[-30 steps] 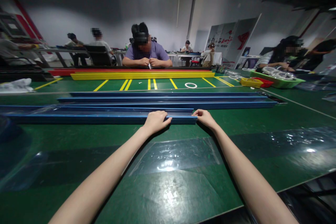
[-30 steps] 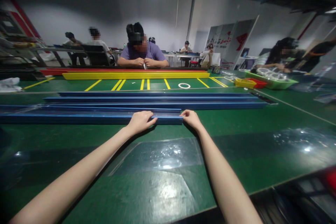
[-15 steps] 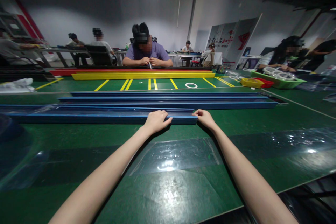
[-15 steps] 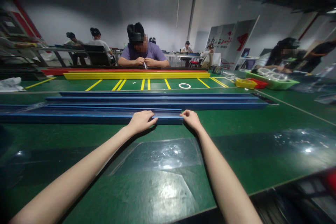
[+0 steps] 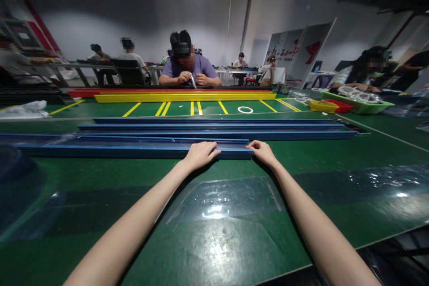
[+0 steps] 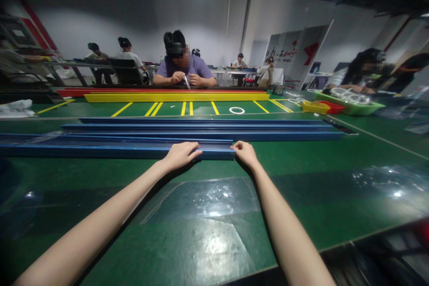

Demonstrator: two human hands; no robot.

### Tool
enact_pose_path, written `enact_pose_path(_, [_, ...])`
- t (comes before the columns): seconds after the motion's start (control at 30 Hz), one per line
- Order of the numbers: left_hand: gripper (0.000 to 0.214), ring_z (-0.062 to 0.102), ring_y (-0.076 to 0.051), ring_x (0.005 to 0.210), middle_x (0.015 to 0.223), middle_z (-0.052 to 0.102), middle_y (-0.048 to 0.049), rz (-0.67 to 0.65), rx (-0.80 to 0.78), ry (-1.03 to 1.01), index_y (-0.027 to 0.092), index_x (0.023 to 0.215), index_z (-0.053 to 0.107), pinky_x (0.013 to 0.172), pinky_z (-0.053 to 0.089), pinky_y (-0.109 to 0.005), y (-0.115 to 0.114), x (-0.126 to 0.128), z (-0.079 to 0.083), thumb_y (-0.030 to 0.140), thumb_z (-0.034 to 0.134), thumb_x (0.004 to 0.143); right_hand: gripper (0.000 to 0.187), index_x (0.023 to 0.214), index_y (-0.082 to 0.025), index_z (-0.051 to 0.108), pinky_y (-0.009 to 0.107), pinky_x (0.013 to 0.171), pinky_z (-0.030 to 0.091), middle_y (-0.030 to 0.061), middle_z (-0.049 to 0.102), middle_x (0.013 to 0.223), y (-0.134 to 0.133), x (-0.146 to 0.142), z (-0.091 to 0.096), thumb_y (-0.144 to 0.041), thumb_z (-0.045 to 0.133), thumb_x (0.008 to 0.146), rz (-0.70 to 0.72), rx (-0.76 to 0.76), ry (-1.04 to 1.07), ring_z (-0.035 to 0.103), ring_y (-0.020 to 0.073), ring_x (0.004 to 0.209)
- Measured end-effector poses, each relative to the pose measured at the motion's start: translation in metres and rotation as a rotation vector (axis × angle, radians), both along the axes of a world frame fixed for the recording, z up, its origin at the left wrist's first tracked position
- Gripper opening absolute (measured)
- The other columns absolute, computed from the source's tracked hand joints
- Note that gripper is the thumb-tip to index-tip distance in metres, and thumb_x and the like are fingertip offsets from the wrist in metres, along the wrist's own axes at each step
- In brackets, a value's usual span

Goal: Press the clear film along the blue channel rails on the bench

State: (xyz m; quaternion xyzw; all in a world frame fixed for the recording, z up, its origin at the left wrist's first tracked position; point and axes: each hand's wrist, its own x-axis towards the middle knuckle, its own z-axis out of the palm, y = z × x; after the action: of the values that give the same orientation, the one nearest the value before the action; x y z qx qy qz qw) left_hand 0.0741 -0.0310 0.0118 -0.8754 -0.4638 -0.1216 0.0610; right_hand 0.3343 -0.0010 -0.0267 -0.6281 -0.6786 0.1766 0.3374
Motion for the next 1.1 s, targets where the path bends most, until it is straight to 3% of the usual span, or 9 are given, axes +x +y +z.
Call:
enact_pose_path(0.27, [0.035, 0.058, -0.018, 0.086, 0.091, 0.063, -0.0027, 0.035, -0.073, -0.039, 0.02, 0.085, 0.055, 0.064, 0.041, -0.024, 0.0016, 0.0006, 0.003, 0.047, 0.033, 0.086, 0.023, 0.063, -0.019, 0.057, 0.023, 0.058, 0.036, 0.002, 0.063, 0.065, -0.0019, -0.0013, 0.0017, -0.041, 0.051, 0.066, 0.0, -0.002, 0.003, 0.055, 0.0141, 0.062])
enact_pose_path(0.6, [0.045, 0.054, -0.017, 0.085, 0.087, 0.06, -0.0066, 0.031, 0.061, 0.028, 0.016, 0.077, 0.062, 0.069, 0.04, -0.024, -0.0003, 0.0012, 0.0004, 0.048, 0.032, 0.086, 0.023, 0.062, -0.019, 0.056, 0.023, 0.058, 0.037, 0.002, 0.063, 0.064, -0.0025, -0.0013, 0.0022, -0.04, 0.051, 0.067, 0.006, 0.003, -0.011, 0.056, 0.0145, 0.063])
enact_pose_path(1.1, [0.062, 0.057, -0.023, 0.083, 0.085, 0.062, -0.0098, 0.203, 0.008, 0.001, 0.014, 0.08, 0.063, 0.063, 0.041, -0.028, -0.0025, -0.0007, 0.0025, 0.064, 0.027, 0.078, 0.023, 0.062, -0.019, 0.057, 0.023, 0.057, 0.037, 0.0023, 0.063, 0.065, -0.0037, -0.0018, 0.0034, -0.04, 0.051, 0.067, 0.004, 0.002, -0.019, 0.056, 0.0148, 0.063])
